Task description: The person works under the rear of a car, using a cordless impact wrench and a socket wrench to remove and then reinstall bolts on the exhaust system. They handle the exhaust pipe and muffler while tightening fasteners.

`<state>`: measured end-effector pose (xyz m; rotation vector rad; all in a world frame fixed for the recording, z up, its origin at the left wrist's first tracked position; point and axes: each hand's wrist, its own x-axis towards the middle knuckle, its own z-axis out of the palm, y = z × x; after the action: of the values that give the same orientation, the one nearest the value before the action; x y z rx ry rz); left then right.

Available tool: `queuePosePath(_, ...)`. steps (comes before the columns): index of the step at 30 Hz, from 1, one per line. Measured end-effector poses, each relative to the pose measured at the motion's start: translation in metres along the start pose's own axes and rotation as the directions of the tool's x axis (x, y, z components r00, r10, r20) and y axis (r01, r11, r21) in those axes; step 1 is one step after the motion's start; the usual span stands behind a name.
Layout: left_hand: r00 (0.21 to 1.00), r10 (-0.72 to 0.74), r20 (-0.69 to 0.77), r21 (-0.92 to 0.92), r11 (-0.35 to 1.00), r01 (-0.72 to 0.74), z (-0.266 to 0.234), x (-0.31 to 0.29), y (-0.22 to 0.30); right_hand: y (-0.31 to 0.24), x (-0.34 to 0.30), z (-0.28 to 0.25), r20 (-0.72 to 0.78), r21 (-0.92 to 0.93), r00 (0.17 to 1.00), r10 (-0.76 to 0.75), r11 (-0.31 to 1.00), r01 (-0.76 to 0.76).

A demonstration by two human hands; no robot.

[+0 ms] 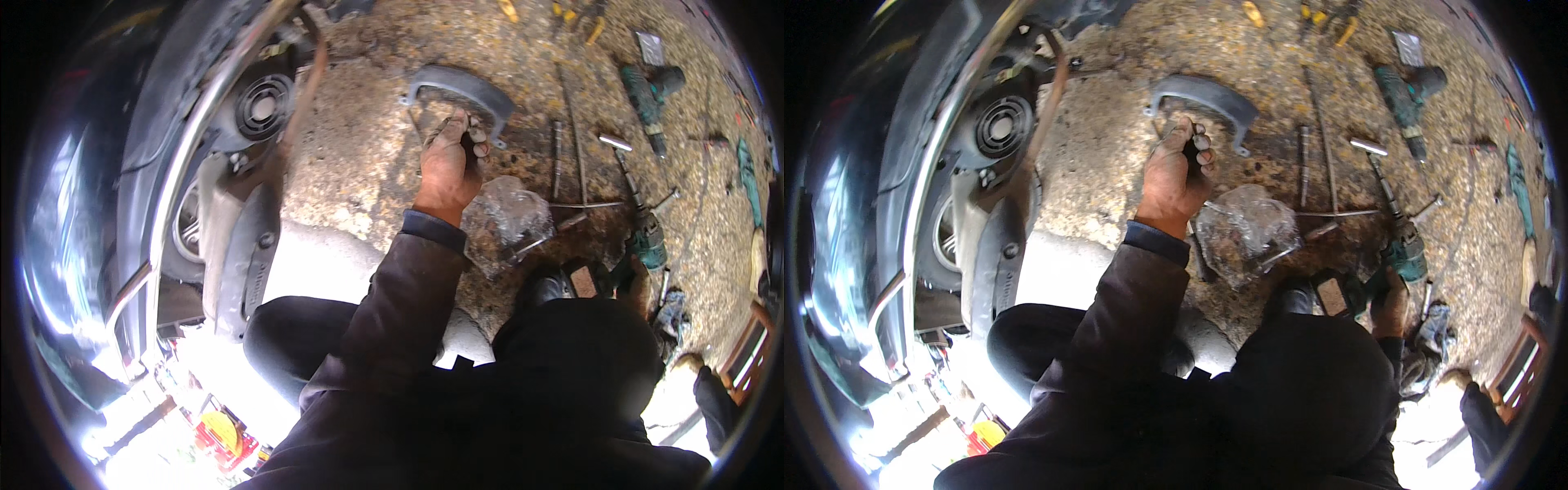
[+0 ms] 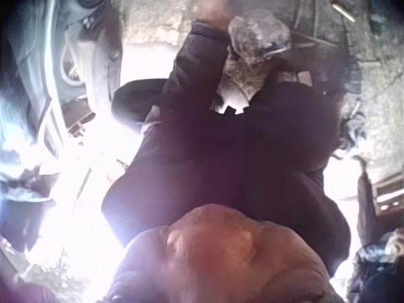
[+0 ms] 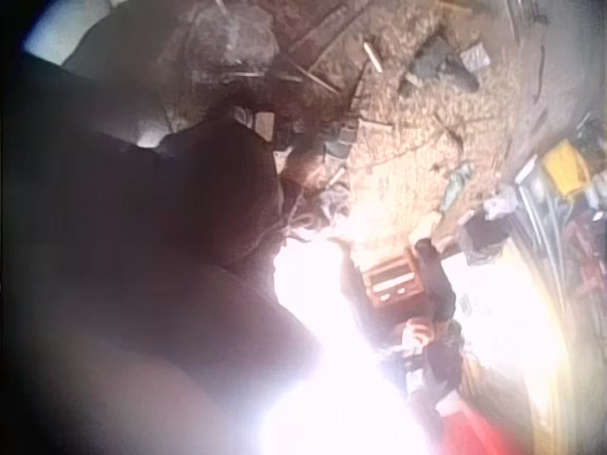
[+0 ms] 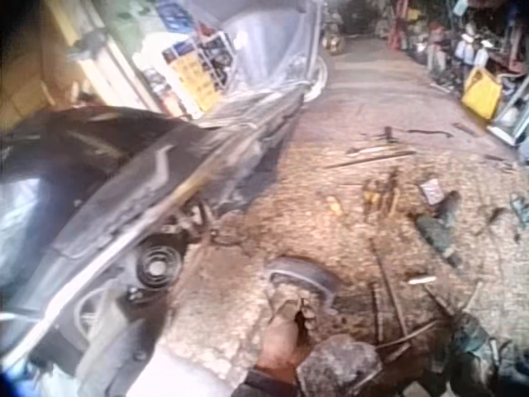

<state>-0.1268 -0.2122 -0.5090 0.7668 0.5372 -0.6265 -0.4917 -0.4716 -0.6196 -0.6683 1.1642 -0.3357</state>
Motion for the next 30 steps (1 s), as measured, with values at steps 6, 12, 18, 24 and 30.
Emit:
queuePosePath(6, 0.977, 0.194, 0.091, -0.043, 0.981, -0.191, 0.001, -0.013, 0.060, -0.012, 0.013, 0.063, 0.165, -0.071, 0.986, -0.021, 0.997, 0.033)
queuePosePath(12, 0.947, 0.321, -0.010, -0.192, 0.929, -0.317, 0.009, -0.033, 0.105, -0.039, -0.050, 0.177, 0.542, -0.075, 0.840, -0.001, 0.996, 0.050)
queuePosePath(18, 0.925, 0.380, 0.024, -0.151, 0.916, -0.372, 0.009, -0.042, 0.123, -0.039, -0.087, 0.282, 0.845, -0.178, 0.533, -0.048, 0.915, 0.364)
queuePosePath(24, 0.869, 0.492, -0.057, -0.041, 0.868, -0.495, 0.011, -0.048, 0.138, -0.034, -0.101, 0.315, 0.879, -0.178, 0.469, -0.088, 0.852, 0.493)
queuePosePath(30, 0.831, 0.554, -0.049, -0.005, 0.832, -0.555, 0.027, -0.039, 0.145, -0.030, -0.100, 0.328, 0.892, -0.143, 0.448, -0.057, 0.905, 0.401)
